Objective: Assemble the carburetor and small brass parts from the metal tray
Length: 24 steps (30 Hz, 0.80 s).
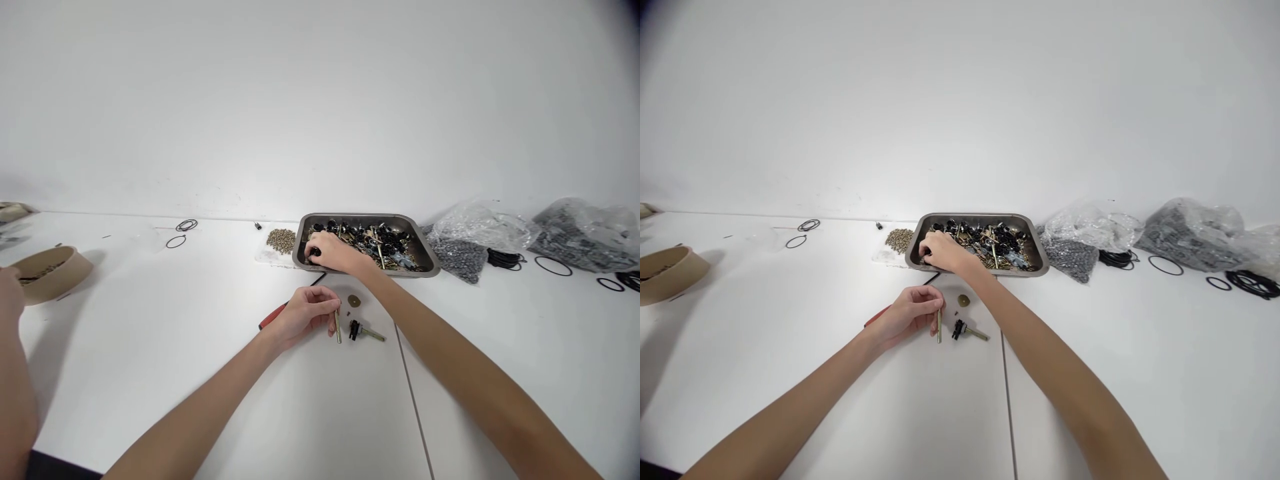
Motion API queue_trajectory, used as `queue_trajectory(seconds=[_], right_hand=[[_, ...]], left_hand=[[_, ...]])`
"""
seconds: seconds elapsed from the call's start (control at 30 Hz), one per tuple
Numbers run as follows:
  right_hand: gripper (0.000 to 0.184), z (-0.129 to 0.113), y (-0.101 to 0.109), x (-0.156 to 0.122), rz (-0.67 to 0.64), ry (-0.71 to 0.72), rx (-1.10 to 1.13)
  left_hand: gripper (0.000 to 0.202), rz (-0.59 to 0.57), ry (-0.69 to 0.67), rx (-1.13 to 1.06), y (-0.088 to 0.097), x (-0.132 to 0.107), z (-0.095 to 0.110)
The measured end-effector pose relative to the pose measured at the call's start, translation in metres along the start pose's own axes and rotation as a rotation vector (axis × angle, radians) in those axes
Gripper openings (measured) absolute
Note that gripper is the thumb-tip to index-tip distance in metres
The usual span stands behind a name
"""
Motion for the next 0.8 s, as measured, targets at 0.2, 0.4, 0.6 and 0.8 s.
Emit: queue_trajectory(seconds=[0.2,0.4,0.6,0.8], right_hand=[[0.015,-0.004,-0.006,0.005,-0.04,0.016,-0.091],[0.014,0.003,-0.008,0.007,-0.023,0.004,-0.015],[0.013,0.003,-0.005,0.005,-0.01,-0.01,0.085],[0.009,-0.001,0.024,-0.003,0.121,0.016,0.104]], left_hand=[[0.028,-0.003,-0.012,-0.027,0.0,0.003,-0.001],[0.029,-0.006,-0.026,-0.03,-0.001,0.002,0.002],[0.032,-0.005,-0.026,-0.031,-0.001,0.002,0.003],[0.035,0.04,-0.058,-0.006,0.003,0.004,0.008]])
Point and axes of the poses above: each hand's wrist, its own x-axis towards the middle knuckle, its own y-axis out of the back of the hand, z = x × y, the point moved 8 cm from there along x, towards the middle knuckle, and after that the axes turned 4 degrees about -x, right-handed, at the moved point
